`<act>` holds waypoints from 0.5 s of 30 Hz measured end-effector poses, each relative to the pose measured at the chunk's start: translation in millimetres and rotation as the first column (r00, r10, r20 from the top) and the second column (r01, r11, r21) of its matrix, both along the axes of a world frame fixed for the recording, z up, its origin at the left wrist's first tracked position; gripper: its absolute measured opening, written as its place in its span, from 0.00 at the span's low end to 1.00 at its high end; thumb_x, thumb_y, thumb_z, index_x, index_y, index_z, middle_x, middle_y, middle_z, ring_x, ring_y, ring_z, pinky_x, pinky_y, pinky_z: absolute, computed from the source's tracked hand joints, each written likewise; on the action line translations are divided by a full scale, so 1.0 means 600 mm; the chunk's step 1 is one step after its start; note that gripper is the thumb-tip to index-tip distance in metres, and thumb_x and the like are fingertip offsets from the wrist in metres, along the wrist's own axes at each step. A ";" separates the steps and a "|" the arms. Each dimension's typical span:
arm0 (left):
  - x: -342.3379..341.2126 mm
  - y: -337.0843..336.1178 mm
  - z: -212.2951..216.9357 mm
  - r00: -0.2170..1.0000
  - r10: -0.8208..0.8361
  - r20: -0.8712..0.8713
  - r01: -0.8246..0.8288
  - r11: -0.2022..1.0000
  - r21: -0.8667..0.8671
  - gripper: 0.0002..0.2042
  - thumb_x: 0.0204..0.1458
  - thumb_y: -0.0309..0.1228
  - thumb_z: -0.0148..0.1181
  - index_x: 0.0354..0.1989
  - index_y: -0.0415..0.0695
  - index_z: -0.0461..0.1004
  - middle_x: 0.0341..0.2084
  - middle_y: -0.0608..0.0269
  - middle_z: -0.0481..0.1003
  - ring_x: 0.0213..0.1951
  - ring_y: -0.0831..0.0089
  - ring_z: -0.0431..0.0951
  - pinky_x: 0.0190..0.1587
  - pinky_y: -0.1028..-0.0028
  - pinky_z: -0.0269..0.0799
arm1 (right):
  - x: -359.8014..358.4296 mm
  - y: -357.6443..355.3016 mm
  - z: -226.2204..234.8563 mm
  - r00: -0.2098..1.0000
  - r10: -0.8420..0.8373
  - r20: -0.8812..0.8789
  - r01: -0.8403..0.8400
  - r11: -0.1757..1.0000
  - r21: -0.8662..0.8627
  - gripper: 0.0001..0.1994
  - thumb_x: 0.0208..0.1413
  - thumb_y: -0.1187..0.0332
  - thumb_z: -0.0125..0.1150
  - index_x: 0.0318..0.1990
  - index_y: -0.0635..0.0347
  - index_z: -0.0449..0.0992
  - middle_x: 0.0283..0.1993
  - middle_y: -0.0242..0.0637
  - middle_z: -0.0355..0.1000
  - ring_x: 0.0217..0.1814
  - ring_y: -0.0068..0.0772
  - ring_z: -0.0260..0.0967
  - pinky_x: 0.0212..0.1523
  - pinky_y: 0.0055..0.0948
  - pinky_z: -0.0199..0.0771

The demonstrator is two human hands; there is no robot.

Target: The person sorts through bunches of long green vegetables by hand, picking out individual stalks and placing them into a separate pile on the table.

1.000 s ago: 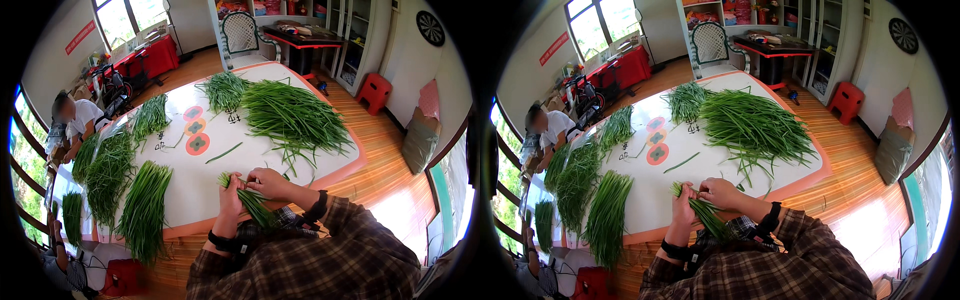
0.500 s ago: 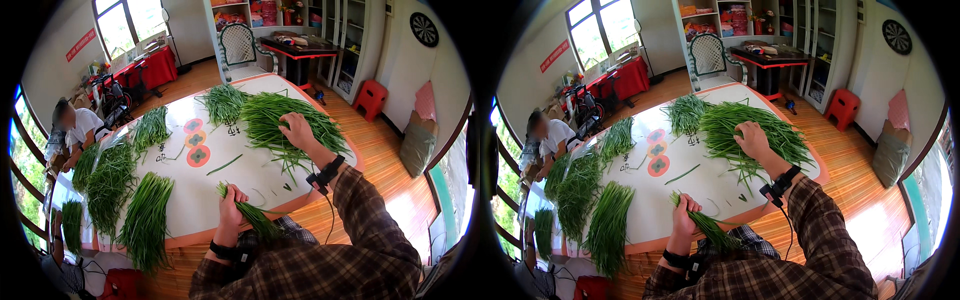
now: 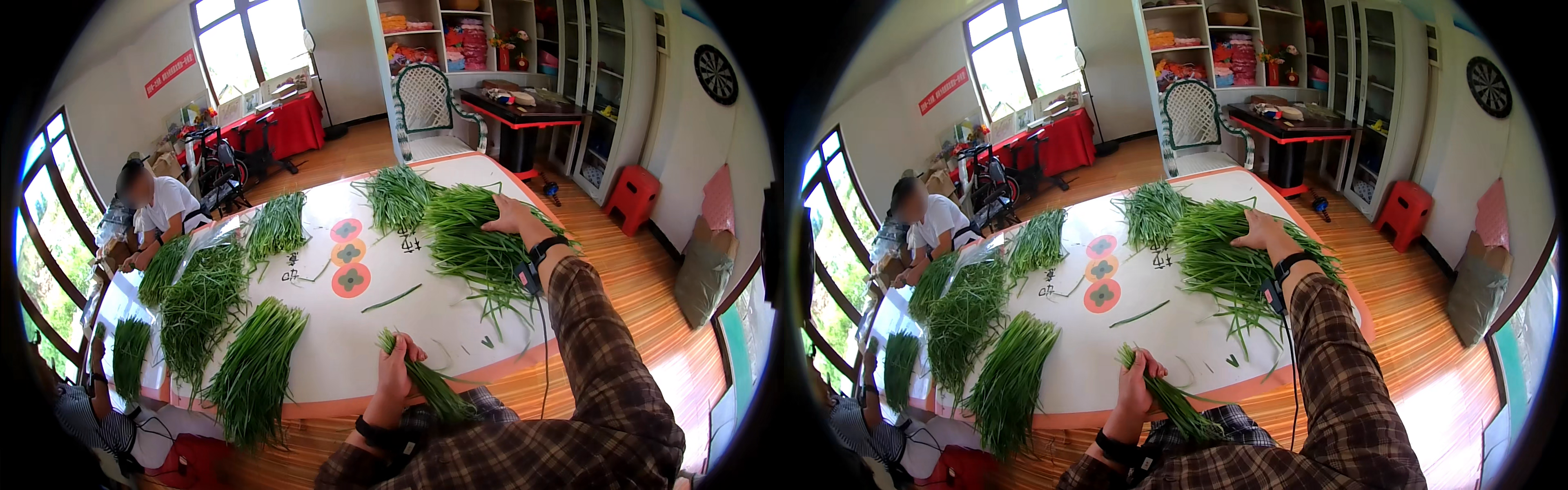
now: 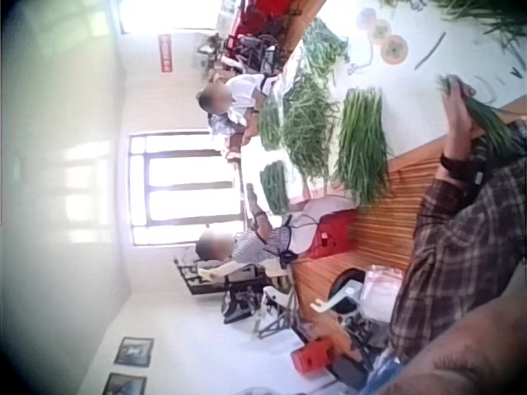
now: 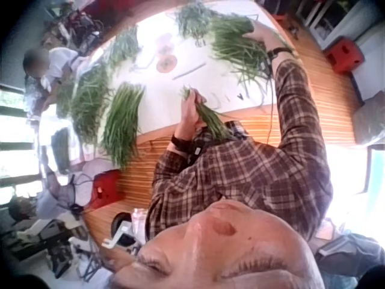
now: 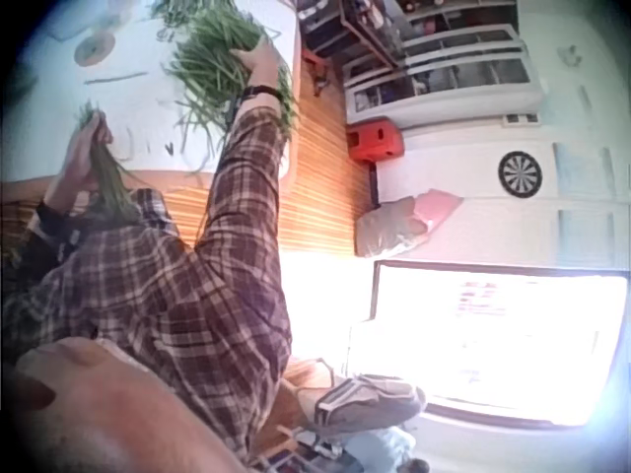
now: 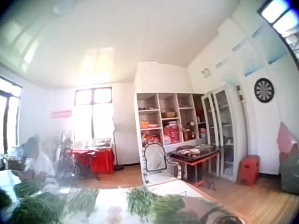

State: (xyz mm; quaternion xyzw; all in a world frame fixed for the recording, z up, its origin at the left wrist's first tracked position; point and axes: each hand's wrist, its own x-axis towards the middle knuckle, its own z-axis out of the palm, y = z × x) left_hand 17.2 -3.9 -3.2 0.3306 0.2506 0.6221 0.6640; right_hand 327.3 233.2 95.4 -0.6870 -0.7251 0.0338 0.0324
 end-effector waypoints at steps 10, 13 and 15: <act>0.001 0.002 0.004 0.998 0.005 -0.062 -0.004 1.000 0.007 0.11 0.58 0.35 0.44 0.26 0.42 0.61 0.16 0.64 0.61 0.24 0.70 0.64 0.33 0.69 0.65 | -0.032 -0.073 0.041 0.988 0.127 0.090 -0.146 0.960 0.240 0.21 0.42 0.52 0.62 0.35 0.60 0.70 0.35 0.42 0.71 0.42 0.44 0.68 0.40 0.39 0.69; 0.000 0.002 0.001 0.996 0.019 -0.085 -0.017 0.999 0.028 0.12 0.58 0.36 0.44 0.26 0.43 0.61 0.15 0.64 0.60 0.23 0.70 0.63 0.33 0.68 0.65 | -0.060 -0.129 0.049 0.979 0.150 0.141 -0.188 0.932 0.309 0.20 0.43 0.54 0.62 0.38 0.59 0.68 0.34 0.42 0.69 0.41 0.43 0.69 0.38 0.38 0.69; 0.002 0.002 0.002 0.996 0.021 -0.089 -0.020 1.000 0.018 0.12 0.58 0.36 0.44 0.26 0.43 0.61 0.15 0.64 0.60 0.23 0.70 0.63 0.33 0.68 0.65 | -0.073 -0.178 0.053 0.974 0.151 0.168 -0.198 0.927 0.319 0.23 0.43 0.54 0.62 0.43 0.59 0.67 0.34 0.41 0.68 0.39 0.42 0.69 0.37 0.37 0.70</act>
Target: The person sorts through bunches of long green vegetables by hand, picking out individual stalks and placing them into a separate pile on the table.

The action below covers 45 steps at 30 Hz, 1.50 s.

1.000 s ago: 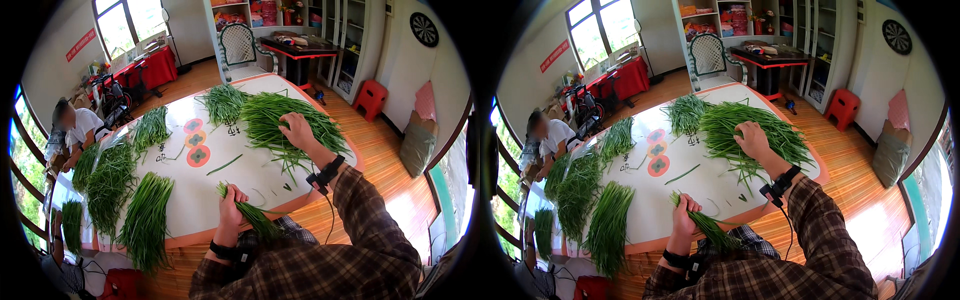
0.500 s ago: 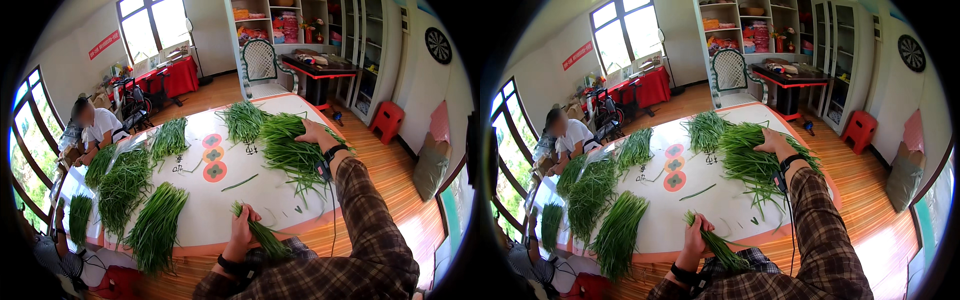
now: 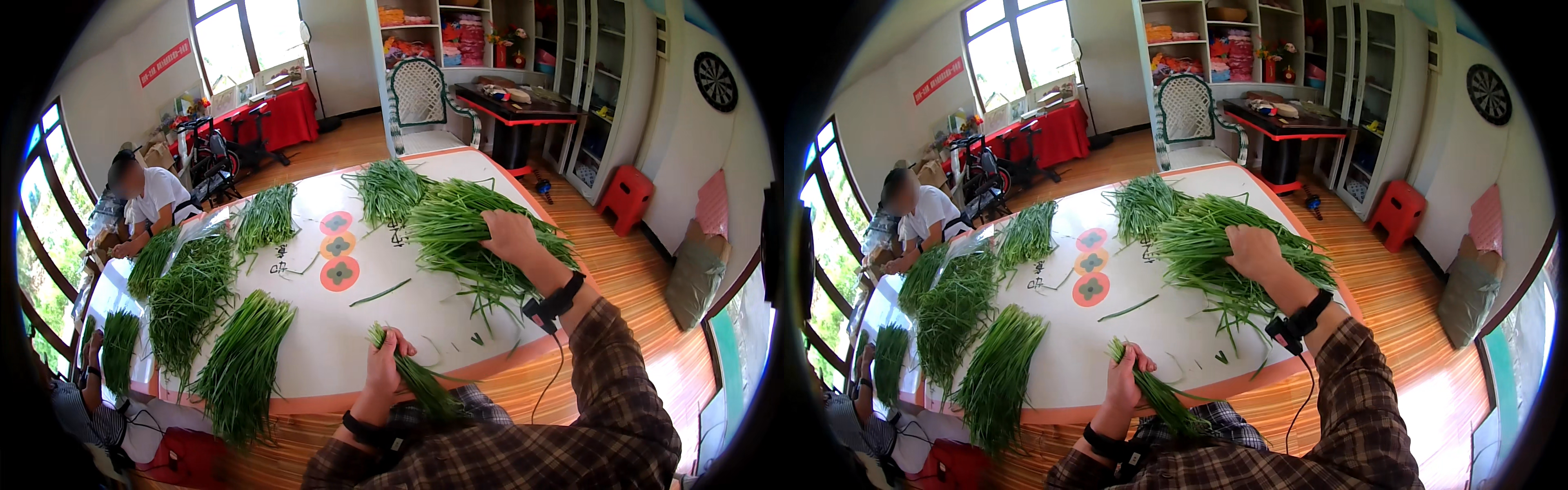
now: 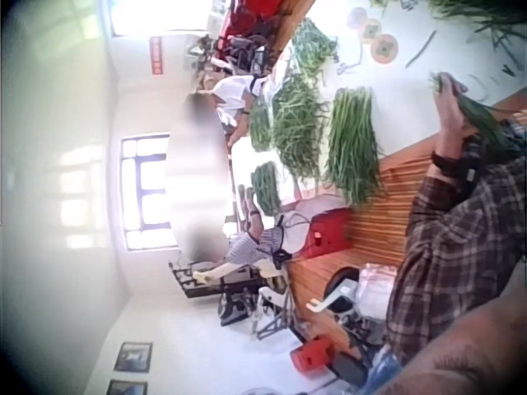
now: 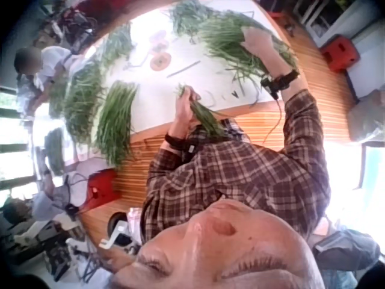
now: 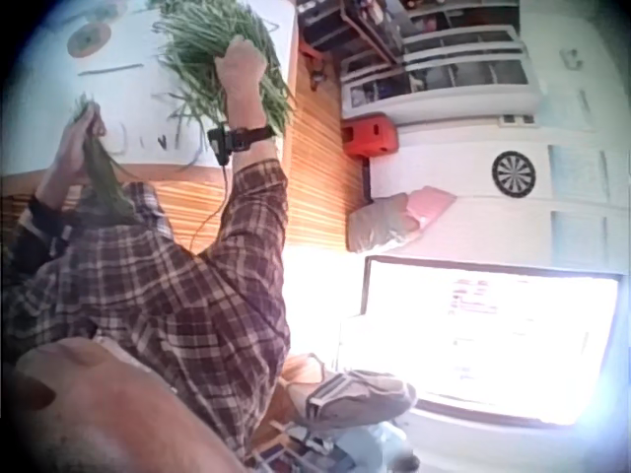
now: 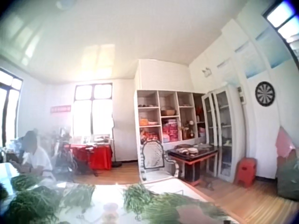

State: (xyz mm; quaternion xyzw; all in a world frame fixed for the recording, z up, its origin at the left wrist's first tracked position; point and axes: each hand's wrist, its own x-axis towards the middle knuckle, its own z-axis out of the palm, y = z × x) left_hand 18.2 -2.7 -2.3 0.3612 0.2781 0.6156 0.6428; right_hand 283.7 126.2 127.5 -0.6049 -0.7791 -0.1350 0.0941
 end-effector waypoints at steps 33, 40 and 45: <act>0.000 0.000 -0.005 0.999 -0.045 0.019 0.046 0.995 -0.083 0.08 0.54 0.32 0.52 0.31 0.40 0.65 0.14 0.71 0.56 0.18 0.78 0.58 0.29 0.73 0.63 | -0.076 -0.066 -0.139 0.945 0.188 -0.268 -0.160 0.979 0.123 0.07 0.43 0.63 0.61 0.30 0.51 0.72 0.34 0.31 0.66 0.43 0.34 0.62 0.43 0.35 0.64; 0.003 0.001 -0.001 0.998 -0.057 0.002 0.057 0.996 -0.071 0.07 0.55 0.32 0.50 0.31 0.42 0.64 0.14 0.72 0.56 0.19 0.79 0.57 0.29 0.74 0.62 | -0.088 -0.078 -0.146 0.950 0.179 -0.256 -0.159 0.982 0.097 0.08 0.43 0.65 0.61 0.33 0.50 0.74 0.32 0.29 0.66 0.40 0.34 0.62 0.41 0.33 0.63; 0.004 0.000 -0.001 0.998 -0.039 0.044 0.042 0.997 -0.065 0.07 0.55 0.31 0.50 0.31 0.40 0.64 0.13 0.70 0.57 0.19 0.78 0.58 0.28 0.74 0.62 | -0.092 -0.085 -0.135 0.852 0.353 -0.387 -0.219 0.911 0.351 0.09 0.42 0.68 0.62 0.34 0.54 0.74 0.25 0.32 0.68 0.31 0.37 0.62 0.34 0.33 0.63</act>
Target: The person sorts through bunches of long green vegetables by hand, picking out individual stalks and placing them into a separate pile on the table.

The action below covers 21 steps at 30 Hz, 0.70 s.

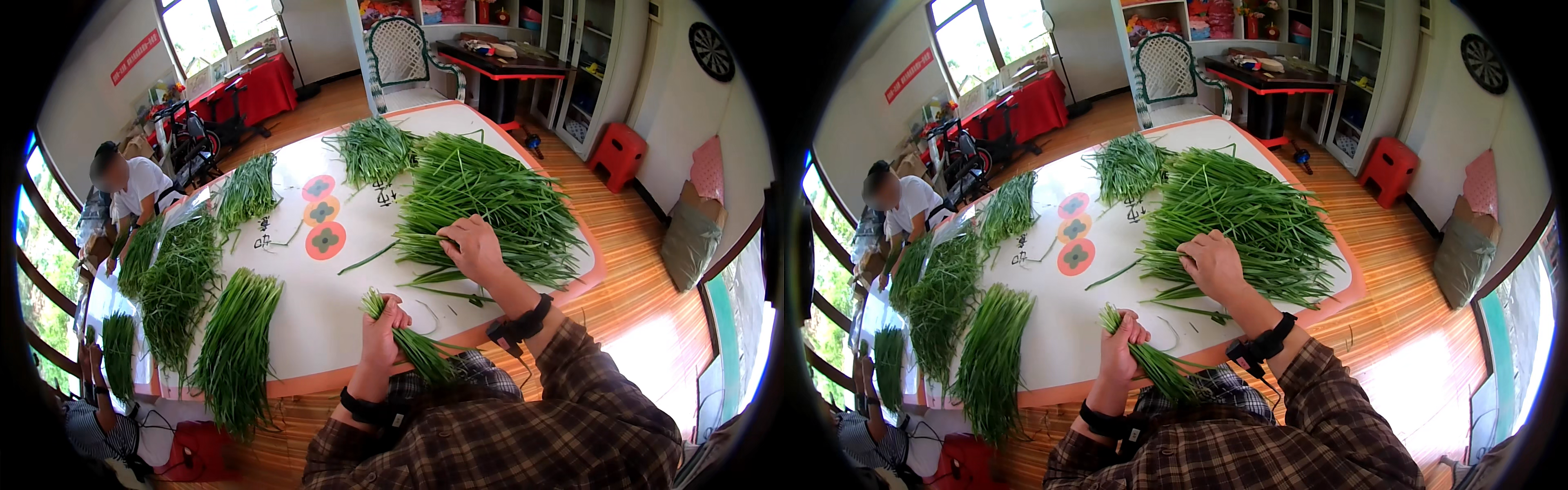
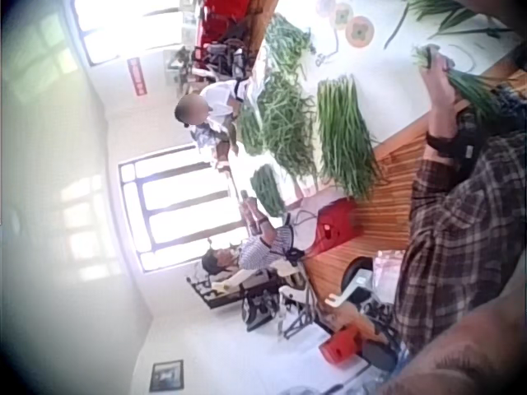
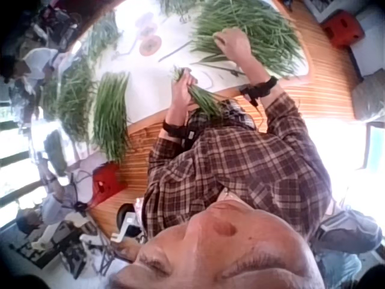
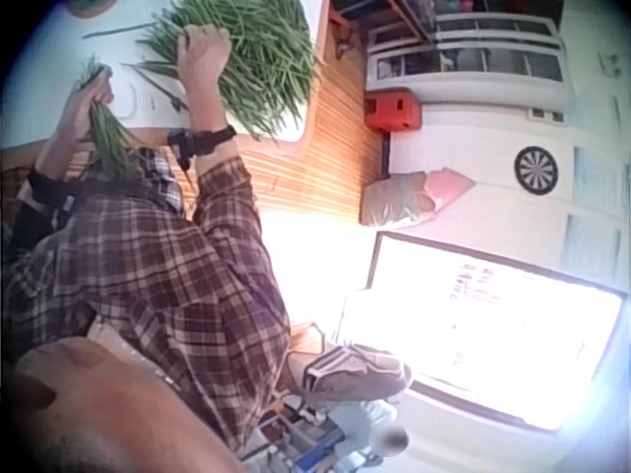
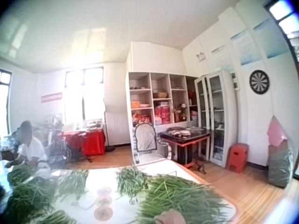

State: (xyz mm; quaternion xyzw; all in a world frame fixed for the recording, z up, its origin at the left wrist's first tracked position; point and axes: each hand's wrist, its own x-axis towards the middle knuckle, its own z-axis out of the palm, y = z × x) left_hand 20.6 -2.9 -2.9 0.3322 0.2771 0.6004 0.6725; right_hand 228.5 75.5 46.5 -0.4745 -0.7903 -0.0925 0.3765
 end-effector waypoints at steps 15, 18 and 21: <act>-0.002 0.003 0.002 1.000 -0.024 0.006 0.024 1.000 -0.019 0.07 0.56 0.30 0.48 0.32 0.39 0.64 0.14 0.69 0.58 0.20 0.77 0.59 0.29 0.74 0.62 | -0.005 -0.023 -0.004 0.989 0.061 0.133 -0.024 0.964 -0.264 0.06 0.43 0.64 0.62 0.29 0.50 0.74 0.30 0.29 0.69 0.36 0.35 0.64 0.36 0.35 0.62; -0.002 0.002 0.002 1.000 -0.025 0.015 0.026 1.000 -0.015 0.07 0.56 0.30 0.48 0.32 0.39 0.64 0.14 0.69 0.57 0.20 0.77 0.59 0.29 0.74 0.62 | -0.009 -0.026 -0.005 0.988 0.015 0.154 0.025 0.967 -0.255 0.05 0.42 0.65 0.62 0.28 0.49 0.74 0.33 0.28 0.69 0.38 0.34 0.63 0.37 0.35 0.62; -0.002 0.003 0.001 0.999 -0.026 0.020 0.026 1.000 -0.016 0.07 0.56 0.30 0.48 0.32 0.39 0.64 0.14 0.69 0.57 0.19 0.77 0.59 0.29 0.74 0.62 | -0.014 -0.035 0.013 1.000 0.001 0.008 0.000 0.993 -0.115 0.06 0.39 0.69 0.63 0.28 0.51 0.74 0.32 0.28 0.68 0.37 0.35 0.63 0.38 0.34 0.61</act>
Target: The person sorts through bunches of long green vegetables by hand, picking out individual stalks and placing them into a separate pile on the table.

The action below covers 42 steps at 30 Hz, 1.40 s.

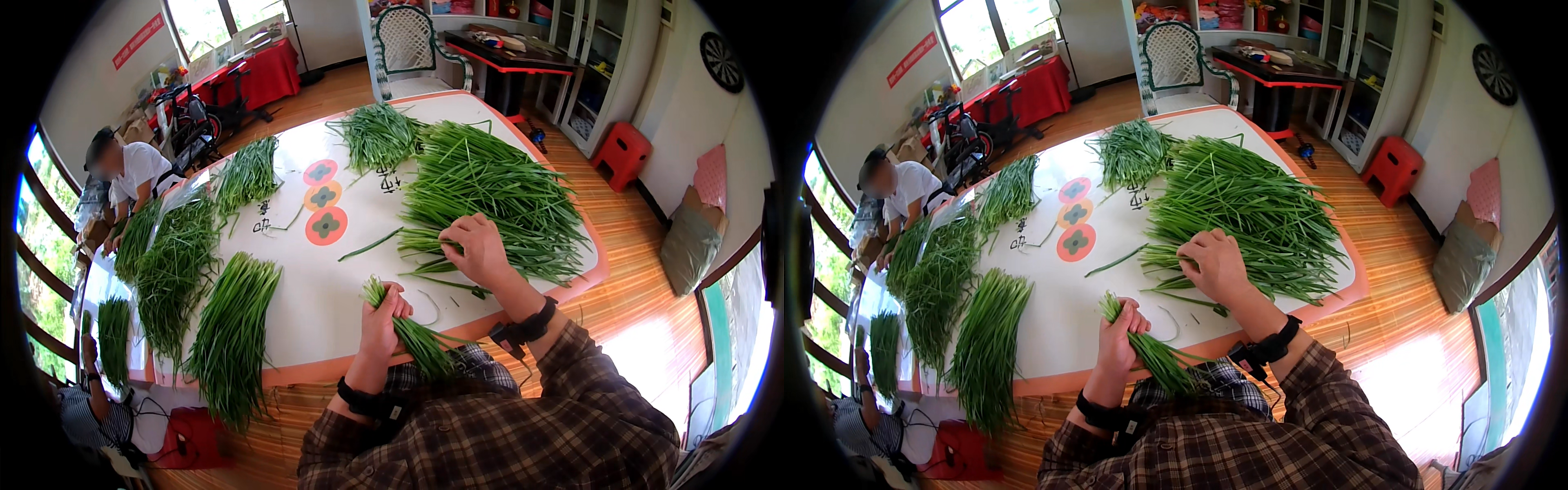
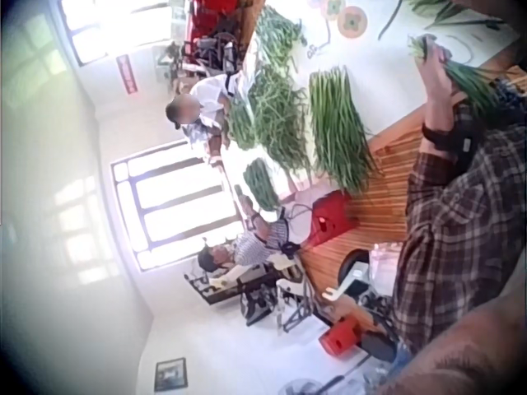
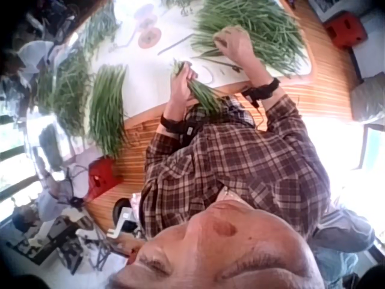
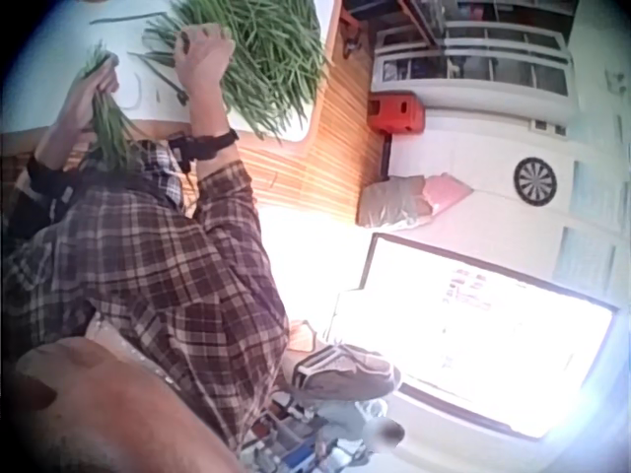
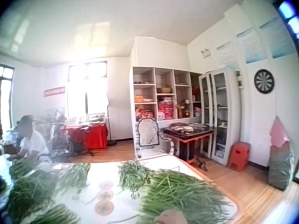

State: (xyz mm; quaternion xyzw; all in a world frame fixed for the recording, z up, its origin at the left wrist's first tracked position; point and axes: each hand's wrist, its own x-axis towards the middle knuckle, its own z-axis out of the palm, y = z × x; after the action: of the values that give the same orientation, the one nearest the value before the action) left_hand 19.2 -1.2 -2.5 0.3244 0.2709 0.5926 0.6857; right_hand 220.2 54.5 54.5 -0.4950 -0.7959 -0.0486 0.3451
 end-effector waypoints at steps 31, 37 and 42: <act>-0.107 -0.056 0.125 0.838 0.527 -0.145 -0.485 0.839 0.247 0.11 0.58 0.37 0.46 0.34 0.42 0.65 0.21 0.66 0.65 0.27 0.74 0.67 0.36 0.74 0.65 | -0.039 -0.063 -0.078 0.994 0.113 0.012 -0.113 0.993 0.026 0.10 0.36 0.73 0.61 0.30 0.49 0.75 0.29 0.24 0.71 0.38 0.31 0.64 0.42 0.34 0.57; -0.175 -0.172 0.272 0.447 0.847 -0.289 -0.518 0.508 0.688 0.09 0.58 0.32 0.45 0.28 0.41 0.66 0.17 0.67 0.64 0.21 0.78 0.64 0.34 0.75 0.68 | -0.023 -0.063 -0.089 0.996 0.025 -0.087 -0.023 0.999 0.026 0.11 0.41 0.71 0.60 0.35 0.50 0.73 0.35 0.28 0.67 0.40 0.34 0.63 0.43 0.35 0.58; -0.138 -0.176 0.258 0.741 0.576 -0.347 -0.413 0.797 0.441 0.07 0.55 0.32 0.51 0.30 0.41 0.64 0.13 0.72 0.57 0.16 0.83 0.56 0.20 0.80 0.54 | -0.028 -0.060 -0.090 0.998 -0.062 0.009 0.062 0.992 -0.107 0.12 0.44 0.65 0.60 0.39 0.50 0.72 0.38 0.30 0.65 0.44 0.35 0.62 0.43 0.37 0.59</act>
State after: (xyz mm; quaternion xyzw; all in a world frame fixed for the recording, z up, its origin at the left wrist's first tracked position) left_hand -63.5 -107.0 152.1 0.4830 0.3987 0.6969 0.3493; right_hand 203.5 18.8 0.3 -0.5371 -0.7827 -0.0180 0.3141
